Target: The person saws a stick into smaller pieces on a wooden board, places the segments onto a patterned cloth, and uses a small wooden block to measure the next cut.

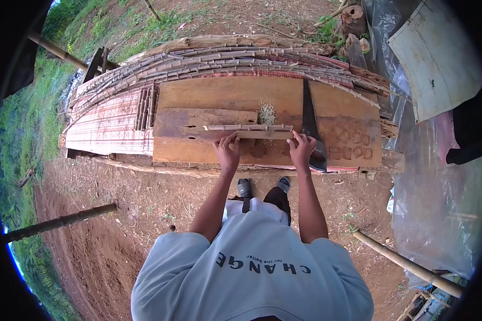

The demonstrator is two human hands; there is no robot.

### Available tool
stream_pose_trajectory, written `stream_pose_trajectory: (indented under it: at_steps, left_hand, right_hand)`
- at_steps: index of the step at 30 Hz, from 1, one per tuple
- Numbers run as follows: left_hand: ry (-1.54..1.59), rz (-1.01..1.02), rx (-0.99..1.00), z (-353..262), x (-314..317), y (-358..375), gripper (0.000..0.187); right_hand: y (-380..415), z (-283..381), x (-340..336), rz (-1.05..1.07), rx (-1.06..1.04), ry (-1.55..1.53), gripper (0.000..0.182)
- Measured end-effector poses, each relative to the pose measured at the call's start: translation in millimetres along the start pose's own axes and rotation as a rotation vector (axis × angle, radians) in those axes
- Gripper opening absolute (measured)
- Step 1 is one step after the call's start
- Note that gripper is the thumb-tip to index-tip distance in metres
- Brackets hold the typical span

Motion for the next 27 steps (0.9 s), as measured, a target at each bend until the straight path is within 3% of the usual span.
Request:
stream_pose_trajectory:
  at_steps: [21, 27]
  left_hand:
    - [-0.003, -0.009, 0.032, 0, 0, -1, 0.018]
    - [0.049, -0.039, 0.048, -14, -9, 7, 0.016]
  right_hand:
    - [-1, 4, -6, 0.011, -0.006, 0.001, 0.036]
    - [1, 6, -25, -0.023, -0.098, 0.027, 0.042]
Point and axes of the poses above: each hand's wrist, its own y-axis away from the middle knuckle, its own x-axis out of the palm, z = x × y, the point moved 2 cm from there along -y, towards the middle knuckle, and after that the axes turned 6 degrees about -z, right-handed, at the moved point
